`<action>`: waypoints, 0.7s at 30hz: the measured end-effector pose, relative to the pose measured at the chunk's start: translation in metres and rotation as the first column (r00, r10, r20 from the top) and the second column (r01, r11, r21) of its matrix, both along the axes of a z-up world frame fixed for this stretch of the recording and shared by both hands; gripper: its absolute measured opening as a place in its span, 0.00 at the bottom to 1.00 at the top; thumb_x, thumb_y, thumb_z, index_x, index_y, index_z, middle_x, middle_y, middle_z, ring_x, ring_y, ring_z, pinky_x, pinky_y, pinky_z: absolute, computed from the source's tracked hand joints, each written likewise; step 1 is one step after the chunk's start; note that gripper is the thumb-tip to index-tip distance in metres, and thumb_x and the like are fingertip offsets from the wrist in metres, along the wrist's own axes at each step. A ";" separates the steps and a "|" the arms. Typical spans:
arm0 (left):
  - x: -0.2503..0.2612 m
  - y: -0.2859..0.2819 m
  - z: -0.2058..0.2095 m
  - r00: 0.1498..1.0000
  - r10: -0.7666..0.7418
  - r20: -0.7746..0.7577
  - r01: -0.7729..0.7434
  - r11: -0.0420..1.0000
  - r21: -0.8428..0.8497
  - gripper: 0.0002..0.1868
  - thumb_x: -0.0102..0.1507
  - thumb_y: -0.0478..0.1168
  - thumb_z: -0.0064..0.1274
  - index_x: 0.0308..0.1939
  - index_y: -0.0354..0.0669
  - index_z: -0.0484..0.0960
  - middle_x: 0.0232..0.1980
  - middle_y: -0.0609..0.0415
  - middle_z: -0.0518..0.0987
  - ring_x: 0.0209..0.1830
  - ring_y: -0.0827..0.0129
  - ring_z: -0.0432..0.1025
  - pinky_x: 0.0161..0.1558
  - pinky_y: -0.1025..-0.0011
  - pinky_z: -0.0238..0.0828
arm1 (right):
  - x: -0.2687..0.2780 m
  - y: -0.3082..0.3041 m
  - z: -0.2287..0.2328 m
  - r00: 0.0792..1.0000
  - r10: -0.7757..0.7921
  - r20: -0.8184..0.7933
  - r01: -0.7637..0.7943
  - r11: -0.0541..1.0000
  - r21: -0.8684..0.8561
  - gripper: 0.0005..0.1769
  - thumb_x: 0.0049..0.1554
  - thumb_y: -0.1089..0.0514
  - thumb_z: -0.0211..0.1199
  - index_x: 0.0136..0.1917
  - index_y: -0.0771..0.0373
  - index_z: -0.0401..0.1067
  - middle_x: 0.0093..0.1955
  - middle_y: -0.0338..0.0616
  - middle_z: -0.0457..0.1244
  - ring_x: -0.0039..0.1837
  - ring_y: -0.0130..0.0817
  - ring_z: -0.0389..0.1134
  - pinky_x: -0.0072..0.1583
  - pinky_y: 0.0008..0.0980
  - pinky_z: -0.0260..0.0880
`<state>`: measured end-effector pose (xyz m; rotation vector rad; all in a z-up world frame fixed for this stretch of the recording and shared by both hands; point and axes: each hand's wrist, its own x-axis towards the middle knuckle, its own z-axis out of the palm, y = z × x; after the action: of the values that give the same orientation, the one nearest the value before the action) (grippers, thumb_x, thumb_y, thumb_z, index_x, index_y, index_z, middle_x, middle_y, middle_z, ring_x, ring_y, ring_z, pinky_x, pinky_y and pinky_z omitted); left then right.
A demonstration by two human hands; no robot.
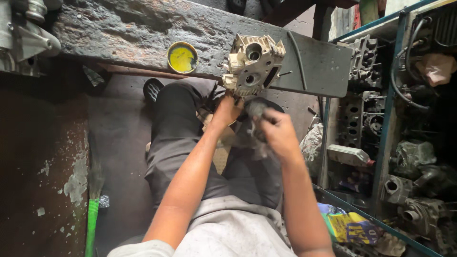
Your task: The person sits on the floor and cleans a metal engine cylinder head using a rag. They wipe the exterior surfaces and the interior bore of the part, then use a small metal tool to clean a specific area before wiping it again.
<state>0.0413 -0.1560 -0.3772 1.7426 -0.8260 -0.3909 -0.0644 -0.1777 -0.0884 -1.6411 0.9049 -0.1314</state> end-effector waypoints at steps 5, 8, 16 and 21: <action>0.002 0.002 0.022 0.983 0.014 -0.185 -0.005 0.999 0.050 0.22 0.62 0.42 0.59 0.52 0.27 0.71 0.39 0.32 0.81 0.42 0.39 0.77 0.42 0.52 0.74 | 0.059 -0.023 0.028 0.985 -0.056 -0.163 -0.008 0.929 -0.369 0.10 0.60 0.57 0.63 0.43 0.66 0.78 0.32 0.42 0.65 0.35 0.29 0.62 0.38 0.39 0.62; 0.007 0.006 0.030 0.983 -0.019 -0.184 0.010 0.999 -0.049 0.22 0.63 0.38 0.58 0.55 0.30 0.71 0.44 0.33 0.81 0.46 0.40 0.78 0.46 0.53 0.75 | 0.077 -0.024 0.021 0.906 0.199 -0.373 -0.422 0.449 -0.788 0.13 0.58 0.55 0.65 0.37 0.66 0.75 0.34 0.58 0.67 0.39 0.54 0.69 0.42 0.46 0.70; 0.003 0.010 0.030 0.950 -0.055 -0.308 0.036 0.997 -0.069 0.24 0.65 0.37 0.58 0.62 0.32 0.68 0.53 0.35 0.81 0.54 0.47 0.77 0.51 0.58 0.74 | 0.073 -0.048 0.000 0.897 0.336 -0.287 -0.441 0.646 -0.623 0.07 0.56 0.62 0.57 0.45 0.65 0.75 0.37 0.51 0.69 0.39 0.42 0.71 0.44 0.41 0.72; -0.003 0.014 0.011 0.984 -0.077 -0.162 0.056 0.990 -0.130 0.28 0.62 0.36 0.56 0.63 0.27 0.66 0.53 0.31 0.79 0.54 0.45 0.76 0.51 0.57 0.74 | 0.049 -0.035 -0.021 0.956 -0.272 0.112 0.160 0.799 0.579 0.11 0.62 0.56 0.61 0.51 0.65 0.77 0.39 0.42 0.69 0.34 0.28 0.65 0.37 0.29 0.65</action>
<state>0.0387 -0.1420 -0.3664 1.5473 -0.7725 -0.5122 -0.0152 -0.2131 -0.1093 -0.9478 0.8769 -0.1567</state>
